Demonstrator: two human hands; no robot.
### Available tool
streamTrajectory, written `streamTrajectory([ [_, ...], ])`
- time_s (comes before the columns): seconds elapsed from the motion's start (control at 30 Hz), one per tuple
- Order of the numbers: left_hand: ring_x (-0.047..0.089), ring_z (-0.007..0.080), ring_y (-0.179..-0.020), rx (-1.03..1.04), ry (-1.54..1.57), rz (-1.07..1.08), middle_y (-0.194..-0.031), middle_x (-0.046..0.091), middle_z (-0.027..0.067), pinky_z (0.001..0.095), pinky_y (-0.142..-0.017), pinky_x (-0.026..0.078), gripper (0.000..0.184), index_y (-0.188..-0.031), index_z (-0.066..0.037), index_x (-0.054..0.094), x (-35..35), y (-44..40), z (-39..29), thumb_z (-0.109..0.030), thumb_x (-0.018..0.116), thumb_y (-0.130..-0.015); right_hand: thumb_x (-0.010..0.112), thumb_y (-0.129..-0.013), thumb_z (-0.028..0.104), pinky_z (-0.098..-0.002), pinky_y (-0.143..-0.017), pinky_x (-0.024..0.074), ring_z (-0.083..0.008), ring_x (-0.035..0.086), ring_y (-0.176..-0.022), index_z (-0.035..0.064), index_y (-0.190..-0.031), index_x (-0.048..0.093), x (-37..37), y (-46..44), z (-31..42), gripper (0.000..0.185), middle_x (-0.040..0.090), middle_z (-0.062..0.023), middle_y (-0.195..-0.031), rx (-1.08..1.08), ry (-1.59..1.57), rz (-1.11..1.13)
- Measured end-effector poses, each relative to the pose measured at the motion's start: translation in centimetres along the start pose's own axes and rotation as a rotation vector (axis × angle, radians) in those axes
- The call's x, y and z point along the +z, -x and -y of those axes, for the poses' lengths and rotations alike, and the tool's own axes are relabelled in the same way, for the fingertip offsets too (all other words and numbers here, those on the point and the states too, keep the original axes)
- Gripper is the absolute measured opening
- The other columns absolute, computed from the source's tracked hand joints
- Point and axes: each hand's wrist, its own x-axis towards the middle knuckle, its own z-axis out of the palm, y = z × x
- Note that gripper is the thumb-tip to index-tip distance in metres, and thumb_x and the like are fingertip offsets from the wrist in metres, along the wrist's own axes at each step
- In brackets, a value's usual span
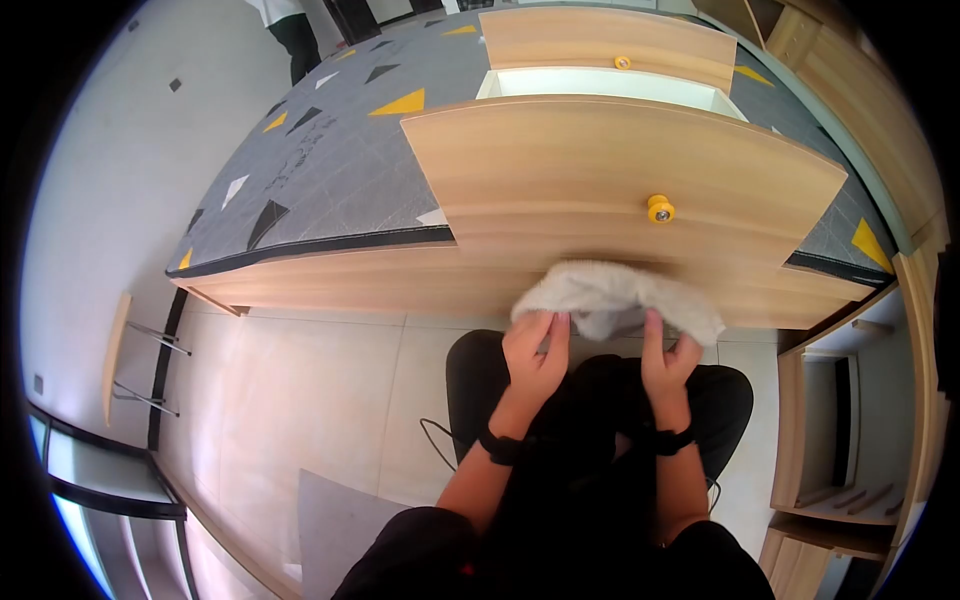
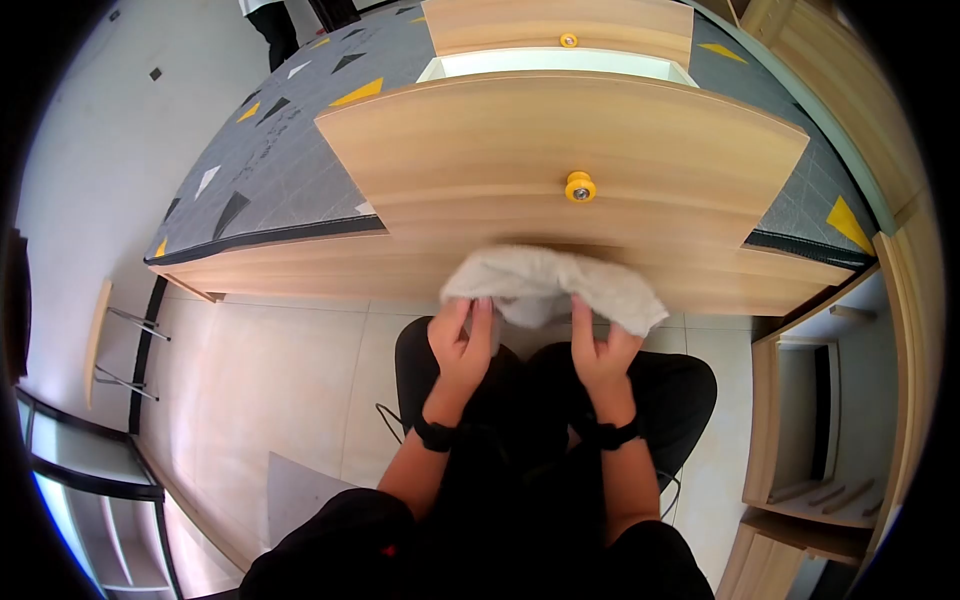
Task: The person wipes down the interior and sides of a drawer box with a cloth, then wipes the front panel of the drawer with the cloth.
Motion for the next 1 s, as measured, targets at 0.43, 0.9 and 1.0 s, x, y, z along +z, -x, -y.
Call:
streamTrajectory([
  [0.43, 0.043, 0.0289, -0.102, 0.703, -0.747, -0.085, -0.087, 0.063, -0.0012, 0.0433, -0.087, 0.033, 0.018, -0.093, -0.014, 0.073, 3.6, -11.1, -3.2, -0.028, 0.073, -0.083, 0.076, -0.079, 0.018, -0.0416, -0.071, 0.0496, -0.0337, 0.061, -0.08, 0.0083, -0.097, 0.069, 1.6, -11.2, 3.6, 0.022, 0.063, -0.0127, -0.09, -0.386, 0.352, 0.017],
  [0.9, 0.049, 0.0315, -0.092, 0.538, -0.317, 0.038, -0.092, 0.064, 0.0086, 0.0398, -0.084, 0.04, 0.018, -0.097, -0.002, 0.069, 6.6, -7.0, -2.9, -0.008, 0.073, -0.081, 0.068, -0.081, -0.001, -0.0325, -0.068, 0.0486, -0.0246, 0.059, -0.077, -0.0014, -0.091, 0.06, 2.7, -5.0, -1.5, 0.013, 0.061, -0.0142, -0.091, 0.135, -0.114, -0.048],
  [1.0, 0.05, 0.0325, -0.089, 0.565, -0.345, 0.076, -0.091, 0.063, 0.0092, 0.0405, -0.082, 0.041, 0.016, -0.094, 0.0, 0.068, 6.0, -6.9, -2.3, -0.004, 0.073, -0.078, 0.069, -0.082, 0.0, -0.0337, -0.072, 0.05, -0.0264, 0.061, -0.082, -0.0016, -0.096, 0.06, 3.0, -3.3, -2.3, 0.016, 0.062, -0.0155, -0.097, 0.178, -0.125, -0.049],
])
